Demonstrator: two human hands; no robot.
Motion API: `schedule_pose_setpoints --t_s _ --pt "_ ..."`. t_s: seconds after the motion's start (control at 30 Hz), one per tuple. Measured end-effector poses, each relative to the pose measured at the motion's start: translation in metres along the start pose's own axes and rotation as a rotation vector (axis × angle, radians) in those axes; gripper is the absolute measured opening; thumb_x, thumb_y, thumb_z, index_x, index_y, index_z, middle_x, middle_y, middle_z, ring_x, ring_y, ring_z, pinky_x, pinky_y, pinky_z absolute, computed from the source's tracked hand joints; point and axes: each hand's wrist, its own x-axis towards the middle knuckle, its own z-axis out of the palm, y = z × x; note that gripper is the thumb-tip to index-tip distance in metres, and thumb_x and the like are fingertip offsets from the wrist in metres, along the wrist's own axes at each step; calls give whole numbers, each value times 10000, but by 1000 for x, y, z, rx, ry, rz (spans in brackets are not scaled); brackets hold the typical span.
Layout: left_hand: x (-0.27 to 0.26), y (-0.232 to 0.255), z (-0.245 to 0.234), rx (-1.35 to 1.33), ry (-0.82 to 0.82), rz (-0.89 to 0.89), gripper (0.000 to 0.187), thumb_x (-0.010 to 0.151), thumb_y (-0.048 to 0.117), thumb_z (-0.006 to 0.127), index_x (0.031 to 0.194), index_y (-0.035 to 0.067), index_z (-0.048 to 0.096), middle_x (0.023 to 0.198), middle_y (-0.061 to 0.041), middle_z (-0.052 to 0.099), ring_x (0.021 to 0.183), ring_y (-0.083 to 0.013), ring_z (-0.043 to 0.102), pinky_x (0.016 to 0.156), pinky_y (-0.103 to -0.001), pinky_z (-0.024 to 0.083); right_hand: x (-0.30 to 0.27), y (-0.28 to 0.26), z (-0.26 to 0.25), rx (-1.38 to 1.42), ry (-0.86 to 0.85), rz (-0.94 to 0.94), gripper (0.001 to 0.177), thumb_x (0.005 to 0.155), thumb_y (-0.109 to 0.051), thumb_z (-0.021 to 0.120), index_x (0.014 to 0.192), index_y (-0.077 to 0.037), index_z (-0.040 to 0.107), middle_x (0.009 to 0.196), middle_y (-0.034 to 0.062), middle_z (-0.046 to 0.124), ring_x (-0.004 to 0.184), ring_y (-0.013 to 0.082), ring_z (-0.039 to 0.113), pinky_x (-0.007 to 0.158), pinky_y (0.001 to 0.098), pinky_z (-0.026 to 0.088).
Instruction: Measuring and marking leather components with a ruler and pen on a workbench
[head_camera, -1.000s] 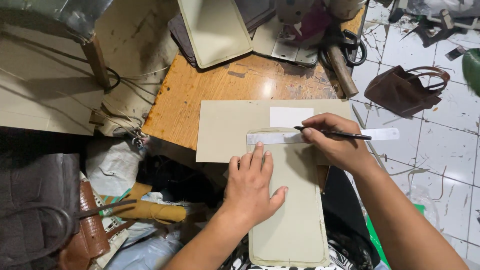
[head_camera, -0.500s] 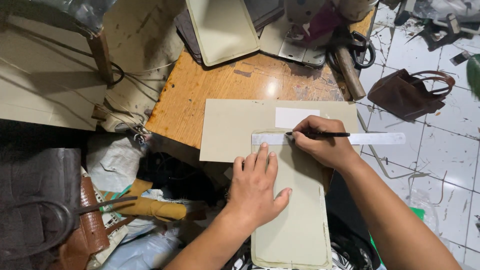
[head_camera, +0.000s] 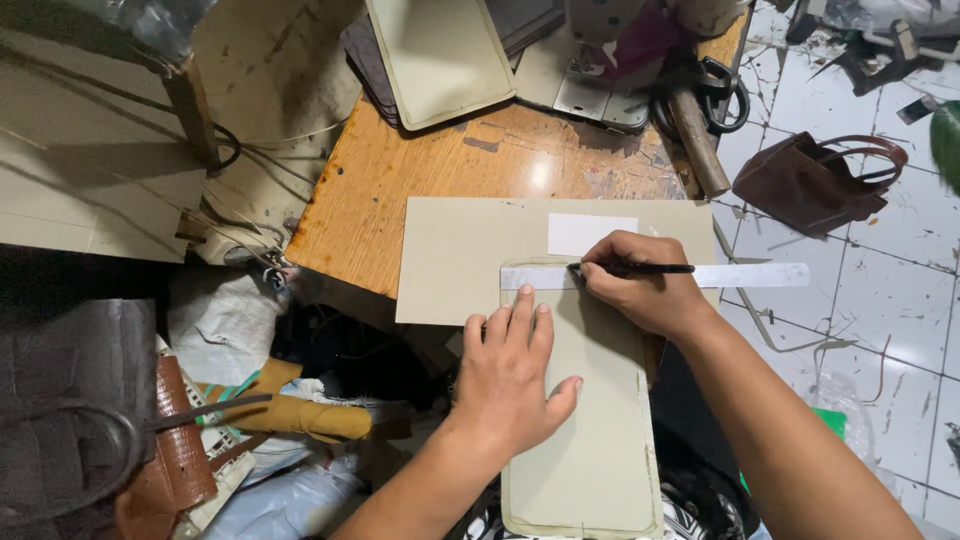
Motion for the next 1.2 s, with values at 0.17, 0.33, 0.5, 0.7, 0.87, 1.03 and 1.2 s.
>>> schedule_pose_setpoints --t_s 0.17,0.33,0.5,0.7,0.87,1.03,1.2 --pt "0 0 -1 23 -9 1 878 777 685 604 1392 58 584 1543 -208 493 1167 -336 535 954 -523 363 -1 -2 -2 -6 -9 -22 55 829 -117 716 788 -100 748 714 -34 710 681 44 566 631 227 448" --pt "0 0 0 12 6 6 888 770 686 621 1389 52 581 1528 -210 509 1169 -336 533 950 -515 361 0 -4 -1 21 2 16 44 829 -113 729 804 -91 757 738 -16 730 686 55 591 630 227 463" --pt "0 0 -2 12 3 2 882 771 684 625 1386 53 580 1530 -205 505 1183 -334 531 969 -523 359 0 -5 -2 26 -1 7 48 829 -110 721 797 -86 749 735 -19 719 691 59 579 634 229 454" --pt "0 0 -3 10 13 14 876 769 679 628 1371 45 586 1519 -207 516 1161 -332 531 938 -508 365 0 -3 -2 43 -14 8 53 829 -97 726 785 -83 752 719 -21 721 680 47 572 621 222 449" --pt "1 0 -3 9 18 9 878 754 683 633 1360 49 591 1517 -217 519 1156 -332 534 932 -504 363 0 -1 -1 5 4 -7 58 841 -129 718 811 -93 753 738 -20 726 690 59 587 642 234 459" --pt "1 0 -1 8 2 6 876 759 685 626 1366 54 594 1525 -203 516 1178 -336 529 945 -509 356 0 0 2 -37 46 10 60 841 -158 723 838 -115 765 772 -22 745 719 67 613 677 244 477" --pt "0 0 -2 15 29 7 866 744 684 644 1341 57 605 1508 -204 534 1159 -330 539 929 -501 363 1 -3 3 -3 44 14 59 853 -137 723 840 -96 764 774 -14 743 706 69 607 668 239 478"
